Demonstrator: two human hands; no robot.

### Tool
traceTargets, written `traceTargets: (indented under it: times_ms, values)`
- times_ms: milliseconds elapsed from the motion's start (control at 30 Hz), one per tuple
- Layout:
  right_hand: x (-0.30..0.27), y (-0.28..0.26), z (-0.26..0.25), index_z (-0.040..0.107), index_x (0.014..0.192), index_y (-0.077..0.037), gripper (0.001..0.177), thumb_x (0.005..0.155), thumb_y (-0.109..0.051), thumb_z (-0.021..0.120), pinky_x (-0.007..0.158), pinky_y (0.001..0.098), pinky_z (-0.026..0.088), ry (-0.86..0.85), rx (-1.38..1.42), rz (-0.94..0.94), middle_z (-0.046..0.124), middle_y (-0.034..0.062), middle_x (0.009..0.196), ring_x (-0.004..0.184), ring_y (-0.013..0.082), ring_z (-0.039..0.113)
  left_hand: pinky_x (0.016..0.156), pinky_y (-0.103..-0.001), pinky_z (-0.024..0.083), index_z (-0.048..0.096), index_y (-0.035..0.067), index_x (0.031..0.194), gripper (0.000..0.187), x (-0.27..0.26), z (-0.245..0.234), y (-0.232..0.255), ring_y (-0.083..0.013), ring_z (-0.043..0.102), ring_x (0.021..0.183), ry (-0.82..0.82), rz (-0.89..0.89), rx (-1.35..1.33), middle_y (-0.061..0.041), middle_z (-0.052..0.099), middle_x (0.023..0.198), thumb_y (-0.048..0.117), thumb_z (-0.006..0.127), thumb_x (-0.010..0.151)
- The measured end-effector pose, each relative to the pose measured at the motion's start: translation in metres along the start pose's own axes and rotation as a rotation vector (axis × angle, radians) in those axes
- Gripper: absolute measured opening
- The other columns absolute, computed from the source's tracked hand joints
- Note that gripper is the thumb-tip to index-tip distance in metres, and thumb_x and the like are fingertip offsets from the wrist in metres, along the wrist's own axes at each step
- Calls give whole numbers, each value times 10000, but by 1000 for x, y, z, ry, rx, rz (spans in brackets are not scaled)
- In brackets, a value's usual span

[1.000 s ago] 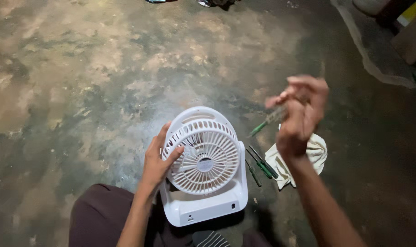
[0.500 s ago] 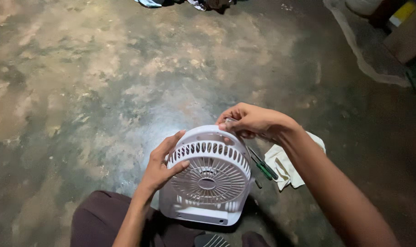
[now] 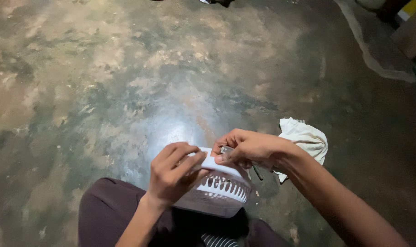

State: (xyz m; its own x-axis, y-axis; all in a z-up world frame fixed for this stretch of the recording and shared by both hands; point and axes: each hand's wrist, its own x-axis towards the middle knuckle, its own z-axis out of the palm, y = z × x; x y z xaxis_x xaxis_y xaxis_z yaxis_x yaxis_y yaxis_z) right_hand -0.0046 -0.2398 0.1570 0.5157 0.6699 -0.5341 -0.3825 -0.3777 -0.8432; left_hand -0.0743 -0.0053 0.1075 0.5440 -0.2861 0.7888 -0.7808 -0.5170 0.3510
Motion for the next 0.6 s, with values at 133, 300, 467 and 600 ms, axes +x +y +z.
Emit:
traceTargets:
  times_ms: [133,300,467,600]
  values:
    - [-5,3,10,708,954,-21,146,916,-159,736,440,222,300,-5,-38,-16,604,-49,647,493,38,438,798,-370,605,738,-31,1049,303,-3,-8,12,-276,719,890,15,169,107,-114,700,952,85,773,771]
    - [-6,9,22,717,969,-18,142,879,-126,735,441,233,311,57,-25,8,636,-34,651,496,53,466,841,-365,617,734,-71,1102,332,-15,-14,20,-223,725,873,54,287,255,-117,717,956,35,718,788]
    - [-8,16,28,716,961,5,150,892,-126,739,425,235,285,72,6,-24,609,-29,628,472,52,423,835,-350,613,747,-55,1095,332,-24,-14,22,-210,730,866,66,324,307,-114,729,955,37,712,778]
    - [-8,19,29,725,967,6,160,894,-134,749,417,230,276,86,-18,-44,591,-26,614,458,48,404,834,-345,612,753,-57,1086,307,-28,-14,21,-204,728,868,64,328,300,-106,730,944,31,722,794]
